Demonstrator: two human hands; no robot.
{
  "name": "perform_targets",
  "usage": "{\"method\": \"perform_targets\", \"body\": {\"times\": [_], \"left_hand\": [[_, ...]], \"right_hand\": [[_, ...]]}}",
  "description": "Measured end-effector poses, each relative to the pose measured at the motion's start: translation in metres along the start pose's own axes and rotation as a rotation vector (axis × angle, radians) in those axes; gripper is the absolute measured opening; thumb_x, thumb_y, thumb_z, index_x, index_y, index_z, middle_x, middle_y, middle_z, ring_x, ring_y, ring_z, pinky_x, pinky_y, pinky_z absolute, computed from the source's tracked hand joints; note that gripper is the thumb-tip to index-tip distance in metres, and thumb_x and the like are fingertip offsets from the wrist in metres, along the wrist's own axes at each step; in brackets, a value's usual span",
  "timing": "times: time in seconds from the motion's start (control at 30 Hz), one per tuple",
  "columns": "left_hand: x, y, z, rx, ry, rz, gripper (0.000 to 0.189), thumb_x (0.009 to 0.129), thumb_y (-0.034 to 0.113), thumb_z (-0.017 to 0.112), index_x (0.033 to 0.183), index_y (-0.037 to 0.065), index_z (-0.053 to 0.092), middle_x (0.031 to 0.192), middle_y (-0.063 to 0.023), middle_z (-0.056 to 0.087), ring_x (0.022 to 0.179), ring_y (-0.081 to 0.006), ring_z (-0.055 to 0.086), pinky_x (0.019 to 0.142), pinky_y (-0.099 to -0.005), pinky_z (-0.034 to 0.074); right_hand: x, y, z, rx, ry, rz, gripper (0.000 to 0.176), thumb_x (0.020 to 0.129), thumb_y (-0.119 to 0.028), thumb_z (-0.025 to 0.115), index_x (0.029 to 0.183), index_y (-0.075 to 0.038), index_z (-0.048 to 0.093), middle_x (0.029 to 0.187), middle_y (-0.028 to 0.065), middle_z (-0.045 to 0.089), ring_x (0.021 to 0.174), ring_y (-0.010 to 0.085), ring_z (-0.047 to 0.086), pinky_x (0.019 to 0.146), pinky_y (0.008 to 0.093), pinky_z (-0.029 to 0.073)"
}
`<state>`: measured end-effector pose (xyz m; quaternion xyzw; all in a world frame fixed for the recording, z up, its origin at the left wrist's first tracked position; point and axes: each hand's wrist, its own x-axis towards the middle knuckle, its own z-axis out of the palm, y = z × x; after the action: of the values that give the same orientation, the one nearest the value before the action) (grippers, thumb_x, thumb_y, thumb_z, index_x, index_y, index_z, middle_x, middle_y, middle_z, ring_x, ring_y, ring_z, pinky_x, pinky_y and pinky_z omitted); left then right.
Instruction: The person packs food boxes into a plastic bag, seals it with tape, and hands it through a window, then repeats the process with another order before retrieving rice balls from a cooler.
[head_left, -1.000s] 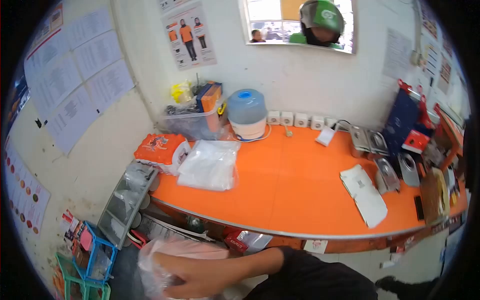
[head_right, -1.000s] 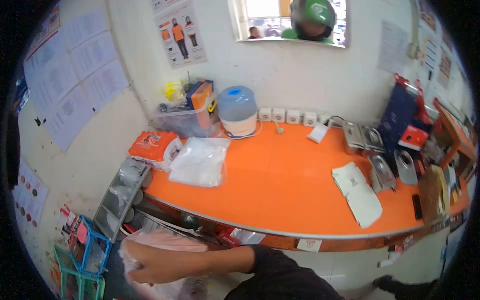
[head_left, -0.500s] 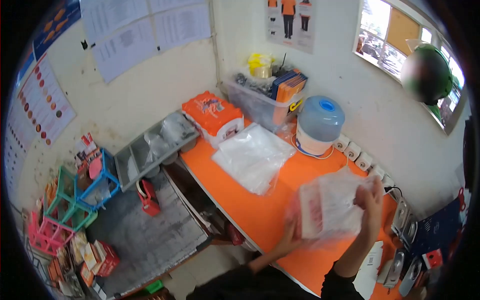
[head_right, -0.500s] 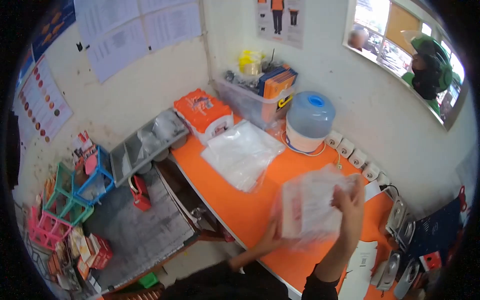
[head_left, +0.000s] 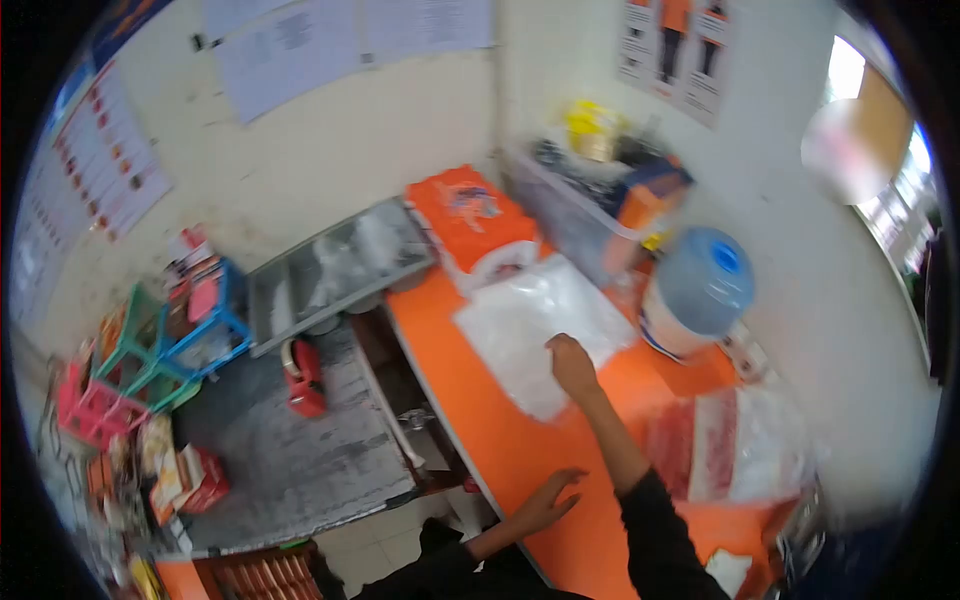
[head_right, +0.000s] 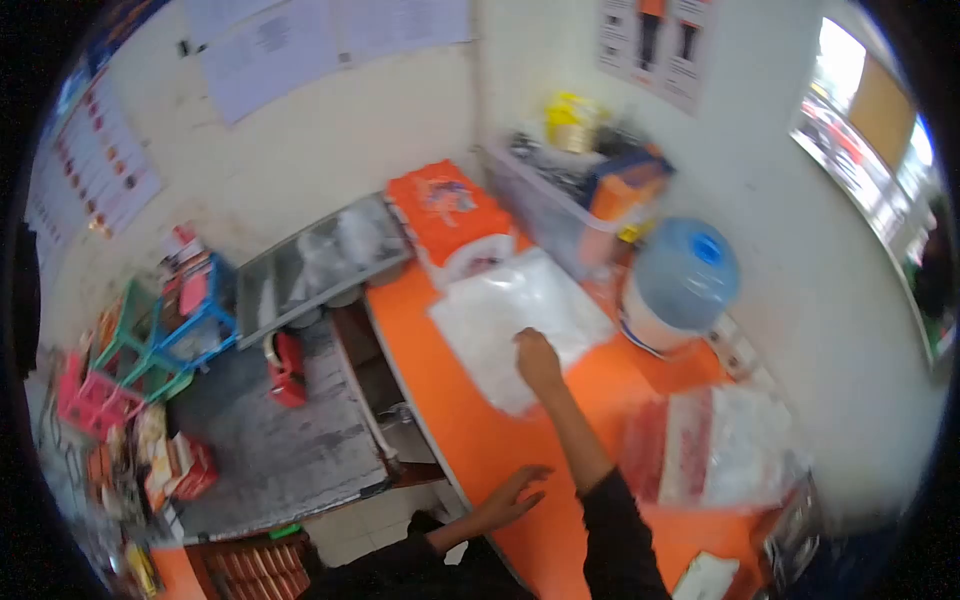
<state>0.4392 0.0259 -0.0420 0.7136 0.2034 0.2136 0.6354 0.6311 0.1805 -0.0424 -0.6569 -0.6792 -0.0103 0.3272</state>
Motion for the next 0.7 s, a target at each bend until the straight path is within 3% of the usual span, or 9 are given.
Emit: {"method": "perform_targets", "body": {"times": [0.1, 0.13, 0.2, 0.23, 0.37, 0.43, 0.5, 0.63, 0.7], "left_hand": [[-0.060, -0.016, -0.056, 0.094, 0.172, -0.158, 0.037, 0.085, 0.010, 0.051, 0.121, 0.005, 0.042, 0.115, -0.0109, 0.046, 0.105, -0.0219, 0.048, 0.088, -0.0324, 0.040], [-0.085, -0.013, -0.075, 0.116, 0.205, -0.287, 0.035, 0.086, 0.011, 0.050, 0.120, 0.006, 0.042, 0.115, -0.0096, 0.048, 0.106, -0.0210, 0.048, 0.085, -0.0316, 0.041], [-0.128, -0.003, -0.103, 0.207, 0.497, -0.326, 0.032, 0.086, 0.010, 0.049, 0.118, 0.005, 0.044, 0.112, -0.0097, 0.050, 0.104, -0.0206, 0.049, 0.084, -0.0309, 0.042], [-0.152, 0.001, -0.106, 0.286, 0.650, -0.350, 0.029, 0.086, 0.008, 0.048, 0.115, 0.004, 0.046, 0.110, -0.0097, 0.052, 0.103, -0.0202, 0.051, 0.082, -0.0302, 0.043], [-0.214, -0.006, -0.107, 0.161, 1.001, -0.393, 0.026, 0.086, 0.007, 0.048, 0.113, 0.003, 0.049, 0.106, -0.0092, 0.056, 0.099, -0.0188, 0.053, 0.082, -0.0292, 0.043], [-0.232, 0.003, -0.108, 0.154, 1.013, -0.420, 0.026, 0.087, 0.006, 0.047, 0.112, 0.003, 0.049, 0.105, -0.0090, 0.057, 0.099, -0.0172, 0.054, 0.082, -0.0294, 0.043], [-0.239, 0.009, -0.112, 0.118, 1.013, -0.412, 0.026, 0.087, 0.006, 0.047, 0.112, 0.003, 0.049, 0.105, -0.0092, 0.057, 0.099, -0.0171, 0.054, 0.083, -0.0295, 0.042], [-0.241, 0.025, -0.134, 0.089, 0.957, -0.252, 0.026, 0.087, 0.007, 0.048, 0.113, 0.002, 0.049, 0.105, -0.0099, 0.056, 0.100, -0.0168, 0.054, 0.085, -0.0294, 0.042], [-0.231, 0.038, -0.156, 0.127, 0.877, -0.185, 0.029, 0.085, 0.007, 0.050, 0.114, 0.002, 0.048, 0.107, -0.0105, 0.056, 0.103, -0.0187, 0.053, 0.088, -0.0298, 0.041]], "right_hand": [[0.010, 0.185, 0.157, -0.272, -0.218, -0.093, 0.022, 0.081, -0.017, 0.047, 0.093, -0.003, 0.058, 0.092, 0.0132, 0.060, 0.086, 0.0277, 0.056, 0.076, 0.0397, 0.044], [0.043, 0.137, 0.102, -0.343, -0.576, -0.133, 0.030, 0.078, -0.025, 0.053, 0.098, -0.002, 0.057, 0.096, 0.0144, 0.059, 0.089, 0.0290, 0.056, 0.078, 0.0397, 0.044], [0.063, 0.172, 0.103, -0.467, -0.647, -0.386, 0.066, 0.057, -0.039, 0.072, 0.107, -0.001, 0.053, 0.098, 0.0157, 0.058, 0.092, 0.0287, 0.057, 0.081, 0.0370, 0.045], [0.078, 0.119, 0.074, -0.609, -0.838, -0.043, 0.064, 0.054, -0.038, 0.074, 0.105, -0.004, 0.054, 0.094, 0.0140, 0.059, 0.088, 0.0280, 0.058, 0.077, 0.0378, 0.047], [0.085, 0.136, 0.062, -0.342, -0.507, -0.364, 0.011, 0.068, -0.021, 0.062, 0.071, -0.011, 0.062, 0.072, 0.0109, 0.060, 0.069, 0.0297, 0.058, 0.061, 0.0397, 0.047], [0.107, 0.139, 0.039, 0.015, -0.763, -0.450, 0.008, 0.071, -0.010, 0.054, 0.071, -0.005, 0.061, 0.066, 0.0115, 0.060, 0.063, 0.0286, 0.058, 0.061, 0.0375, 0.047], [0.134, 0.138, -0.007, 0.230, -0.842, -0.002, 0.015, 0.074, -0.008, 0.048, 0.079, 0.001, 0.059, 0.080, 0.0150, 0.062, 0.072, 0.0278, 0.058, 0.068, 0.0368, 0.046], [0.202, 0.068, -0.136, 0.007, 0.210, 0.106, 0.038, 0.081, -0.017, 0.048, 0.113, 0.001, 0.049, 0.113, 0.0214, 0.050, 0.107, 0.0312, 0.046, 0.091, 0.0358, 0.035], [0.183, -0.091, -0.165, 0.015, 0.243, 0.033, 0.038, 0.080, -0.022, 0.052, 0.110, 0.002, 0.051, 0.109, 0.0212, 0.052, 0.104, 0.0329, 0.048, 0.089, 0.0371, 0.036]]}}
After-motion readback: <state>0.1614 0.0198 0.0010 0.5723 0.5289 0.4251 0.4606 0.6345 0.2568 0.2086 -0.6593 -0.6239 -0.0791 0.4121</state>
